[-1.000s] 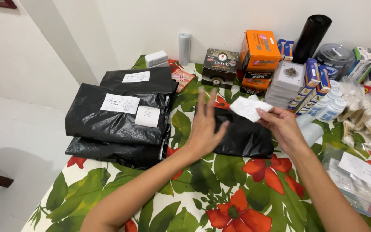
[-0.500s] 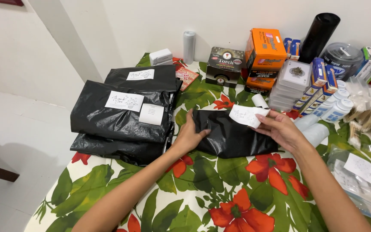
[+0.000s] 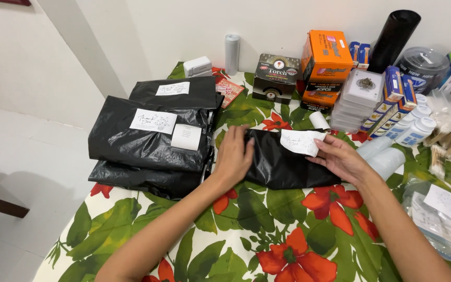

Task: Sealing black poly mailers and applying shipping labels to prepare them for shipping.

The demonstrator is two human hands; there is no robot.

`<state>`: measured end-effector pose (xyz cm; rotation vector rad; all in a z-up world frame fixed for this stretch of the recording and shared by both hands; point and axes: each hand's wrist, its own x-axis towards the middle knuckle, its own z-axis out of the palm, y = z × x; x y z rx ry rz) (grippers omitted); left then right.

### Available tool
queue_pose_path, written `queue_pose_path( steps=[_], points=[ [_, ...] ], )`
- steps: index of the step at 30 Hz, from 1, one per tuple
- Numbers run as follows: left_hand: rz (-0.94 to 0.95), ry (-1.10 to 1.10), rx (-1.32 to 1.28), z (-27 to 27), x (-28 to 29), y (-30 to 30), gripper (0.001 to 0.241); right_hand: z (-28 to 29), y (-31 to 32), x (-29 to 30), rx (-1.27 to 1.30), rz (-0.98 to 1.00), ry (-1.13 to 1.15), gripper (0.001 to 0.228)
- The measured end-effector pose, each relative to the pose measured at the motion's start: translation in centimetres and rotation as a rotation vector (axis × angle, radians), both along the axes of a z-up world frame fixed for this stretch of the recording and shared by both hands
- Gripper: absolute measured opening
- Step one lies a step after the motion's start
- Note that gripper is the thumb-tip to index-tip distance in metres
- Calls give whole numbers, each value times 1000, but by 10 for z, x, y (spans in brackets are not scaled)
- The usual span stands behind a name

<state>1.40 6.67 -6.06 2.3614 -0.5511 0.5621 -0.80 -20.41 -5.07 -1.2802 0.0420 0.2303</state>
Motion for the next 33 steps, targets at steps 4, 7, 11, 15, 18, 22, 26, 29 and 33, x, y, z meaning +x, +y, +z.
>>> queue_pose_path(
  steps=[4,7,11,15,18,22,26,29,33],
  points=[
    [-25,-323,394,11,-39,-26,51,2,2,-2,36,-13,-39,35],
    [-117,-216,315,6,-55,-47,78,-8,1,1,136,-73,8,31],
    [-246,106,268,-13,-35,-44,88,-15,-3,-1,231,-124,47,28],
    [-288,178,337,-11,-18,-28,90,-6,1,-8,228,-153,61,26],
    [-309,226,351,-11,-14,-20,93,-7,-1,-7,183,-138,53,30],
    [-282,235,415,-16,-4,-8,93,12,3,-13,66,-106,26,34],
    [-305,225,446,-22,13,-2,92,8,4,-14,11,-42,44,36],
    [-341,211,466,-13,16,1,86,2,7,-19,22,-21,85,37],
    [-109,317,209,-5,0,-6,75,-13,9,-23,116,-260,-44,31]
  ],
)
